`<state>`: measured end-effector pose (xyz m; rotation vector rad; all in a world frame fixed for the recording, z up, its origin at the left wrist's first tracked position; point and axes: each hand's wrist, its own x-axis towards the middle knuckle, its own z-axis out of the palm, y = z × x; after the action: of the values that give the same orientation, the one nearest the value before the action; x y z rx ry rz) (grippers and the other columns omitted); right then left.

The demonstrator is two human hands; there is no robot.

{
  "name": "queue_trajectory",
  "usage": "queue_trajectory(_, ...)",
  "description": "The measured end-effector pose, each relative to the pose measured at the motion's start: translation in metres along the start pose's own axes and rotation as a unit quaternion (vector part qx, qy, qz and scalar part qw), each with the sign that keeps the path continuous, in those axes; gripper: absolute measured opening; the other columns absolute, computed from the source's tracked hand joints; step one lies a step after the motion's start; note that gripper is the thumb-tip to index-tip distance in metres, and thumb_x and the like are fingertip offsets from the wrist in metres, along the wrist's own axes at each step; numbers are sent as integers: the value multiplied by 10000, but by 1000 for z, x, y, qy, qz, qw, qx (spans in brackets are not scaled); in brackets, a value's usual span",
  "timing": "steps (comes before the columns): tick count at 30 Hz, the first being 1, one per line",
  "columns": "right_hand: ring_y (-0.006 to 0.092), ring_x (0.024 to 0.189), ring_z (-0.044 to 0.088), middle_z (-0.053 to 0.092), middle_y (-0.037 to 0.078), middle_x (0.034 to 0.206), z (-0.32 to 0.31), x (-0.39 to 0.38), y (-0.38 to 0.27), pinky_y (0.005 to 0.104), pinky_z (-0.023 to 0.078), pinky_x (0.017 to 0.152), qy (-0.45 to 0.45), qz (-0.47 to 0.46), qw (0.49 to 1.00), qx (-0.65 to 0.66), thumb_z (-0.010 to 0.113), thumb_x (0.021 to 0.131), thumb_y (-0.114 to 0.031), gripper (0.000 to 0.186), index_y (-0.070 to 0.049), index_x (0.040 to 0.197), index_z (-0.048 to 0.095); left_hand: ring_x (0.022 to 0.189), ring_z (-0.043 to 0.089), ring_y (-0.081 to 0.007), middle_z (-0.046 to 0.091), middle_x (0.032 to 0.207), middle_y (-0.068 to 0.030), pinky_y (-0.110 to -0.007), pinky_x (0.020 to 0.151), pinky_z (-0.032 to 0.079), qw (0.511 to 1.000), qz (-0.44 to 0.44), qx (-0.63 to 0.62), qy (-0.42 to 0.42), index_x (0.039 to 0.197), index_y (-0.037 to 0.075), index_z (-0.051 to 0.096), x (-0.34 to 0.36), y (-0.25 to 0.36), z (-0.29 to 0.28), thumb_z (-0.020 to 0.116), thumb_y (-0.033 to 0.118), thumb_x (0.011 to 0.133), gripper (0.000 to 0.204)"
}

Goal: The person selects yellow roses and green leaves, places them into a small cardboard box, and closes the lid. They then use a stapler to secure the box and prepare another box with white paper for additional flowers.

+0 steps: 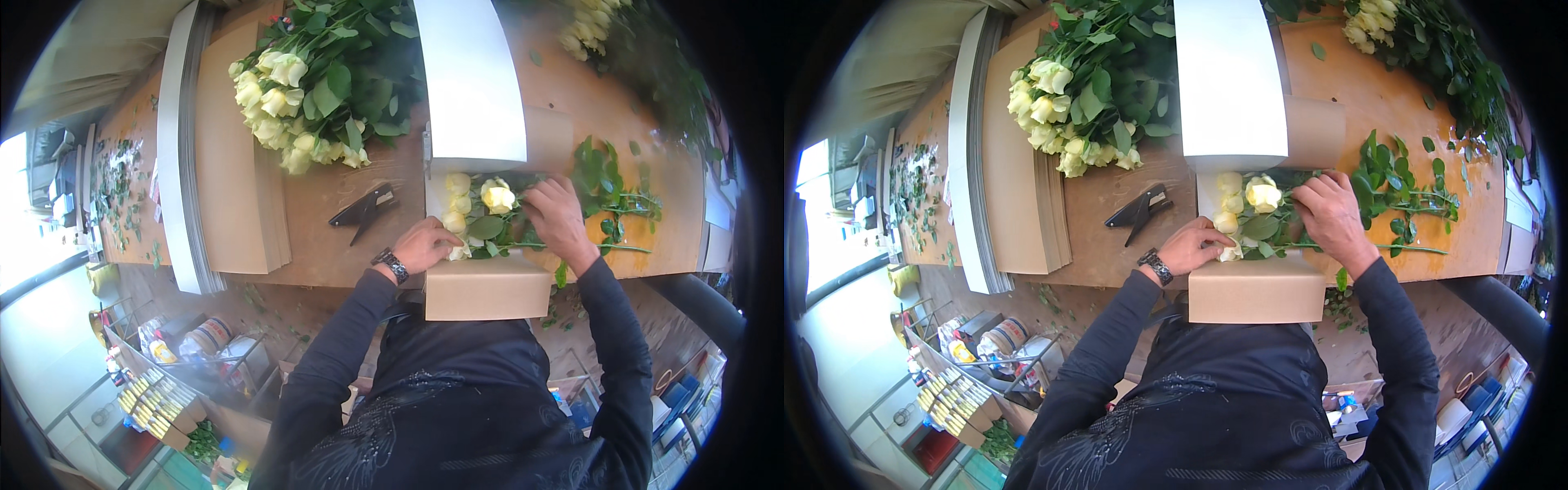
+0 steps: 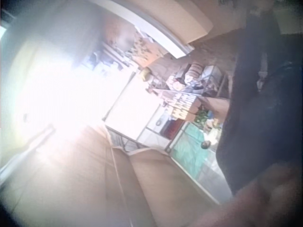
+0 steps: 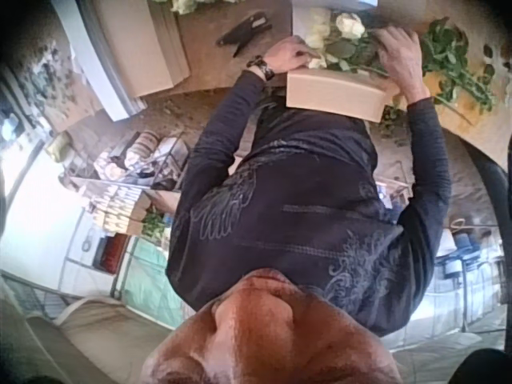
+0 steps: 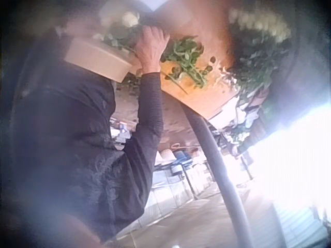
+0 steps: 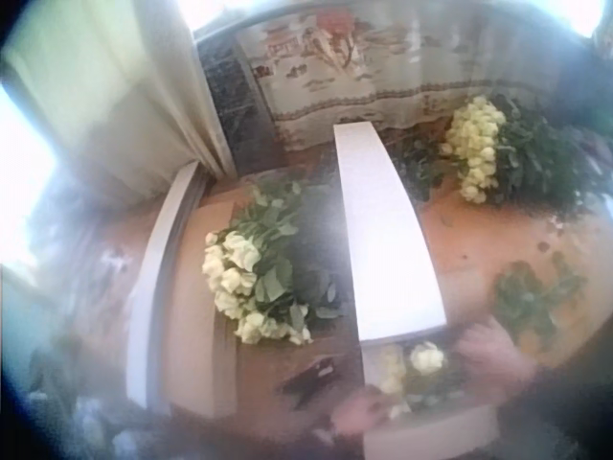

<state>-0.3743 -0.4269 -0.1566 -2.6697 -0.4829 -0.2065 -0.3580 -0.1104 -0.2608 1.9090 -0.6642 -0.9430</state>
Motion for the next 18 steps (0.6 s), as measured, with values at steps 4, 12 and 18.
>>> queue_trajectory(4,332,863,660,656,96,832,-29,2,-9,467,533,827,-140,30,983,112,791,794,-58,126,-65,910,743,1104,615,-296,641,1148,-124,-413,980,527,1000,-1,-4,17,1213,152,818,-5,1,5,701,136,924,313)
queue_trajectory(12,381,917,720,762,143,933,1,13,-25,482,555,799,-383,74,909,147,816,792,-185,213,-60,964,802,1167,644,-295,632,1242,-138,-373,963,553,998,29,24,47,1268,119,772,-10,-1,8,748,106,884,385)
queue_trajectory(18,312,889,657,636,80,804,-36,24,-20,447,514,804,-155,13,988,20,766,770,-74,72,-73,838,743,954,651,-277,609,1047,-106,-399,869,557,1000,-9,-8,-26,1383,182,736,2,2,-1,774,119,877,512)
